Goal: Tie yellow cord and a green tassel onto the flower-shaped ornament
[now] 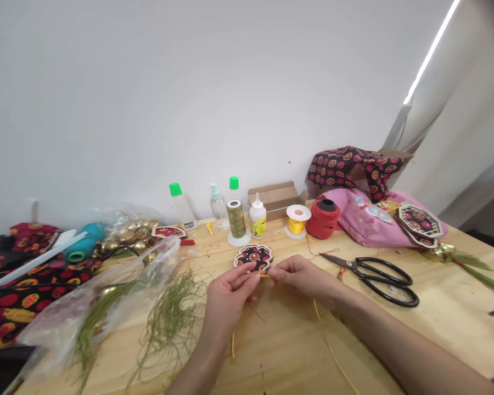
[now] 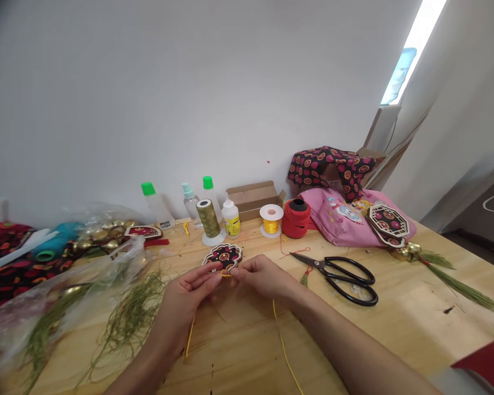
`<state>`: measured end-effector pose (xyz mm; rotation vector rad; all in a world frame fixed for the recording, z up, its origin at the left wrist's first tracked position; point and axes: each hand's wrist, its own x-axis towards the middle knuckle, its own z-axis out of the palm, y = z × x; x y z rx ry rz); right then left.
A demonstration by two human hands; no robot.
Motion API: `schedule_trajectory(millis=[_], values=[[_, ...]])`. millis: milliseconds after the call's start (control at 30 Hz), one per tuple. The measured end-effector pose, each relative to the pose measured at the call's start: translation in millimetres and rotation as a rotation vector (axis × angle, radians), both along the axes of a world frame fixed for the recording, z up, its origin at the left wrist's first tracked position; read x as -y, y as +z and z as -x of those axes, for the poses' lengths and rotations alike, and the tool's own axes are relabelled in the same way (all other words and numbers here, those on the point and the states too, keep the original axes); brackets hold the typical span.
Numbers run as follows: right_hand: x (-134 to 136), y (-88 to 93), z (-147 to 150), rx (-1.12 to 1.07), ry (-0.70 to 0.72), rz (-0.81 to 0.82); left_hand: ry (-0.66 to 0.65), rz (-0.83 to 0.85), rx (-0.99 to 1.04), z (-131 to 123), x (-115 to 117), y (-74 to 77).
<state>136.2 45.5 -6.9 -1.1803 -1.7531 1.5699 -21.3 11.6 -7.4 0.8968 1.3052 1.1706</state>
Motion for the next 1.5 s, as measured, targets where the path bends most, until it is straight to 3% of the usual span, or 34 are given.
schedule_trajectory(millis=[200, 300, 467, 600, 900, 1000, 1500], values=[[-2.0, 1.3, -2.5, -0.346, -0.076, 0.311, 0.054, 0.008, 0.081, 2.0, -0.6, 1.0], [-3.2, 1.7, -2.4, -0.385, -0.111, 0.378, 0.059, 0.012, 0.173, 2.8, 0.0, 1.8], [-4.4, -1.0, -1.6, -0.265, -0.169, 0.223, 0.009, 0.04, 0.254, 2.0, 0.6, 2.1], [-5.1, -4.5, 0.2, -0.15, -0.16, 0.034, -0.017, 0.023, 0.172, 1.2, -0.1, -0.8], [-3.8, -8.3, 1.3, 0.041, -0.118, -0.096, -0.149, -0.145, -0.446, 6.1, -2.9, -4.8], [-3.7, -7.1, 1.3, 0.025, -0.139, -0.135, -0.174, -0.163, -0.539, 6.0, -1.8, -3.4], [-0.2, 1.2, 8.8, -0.212, -0.26, -0.096, -0.092, -0.021, -0.248, 1.2, -5.0, -2.0]])
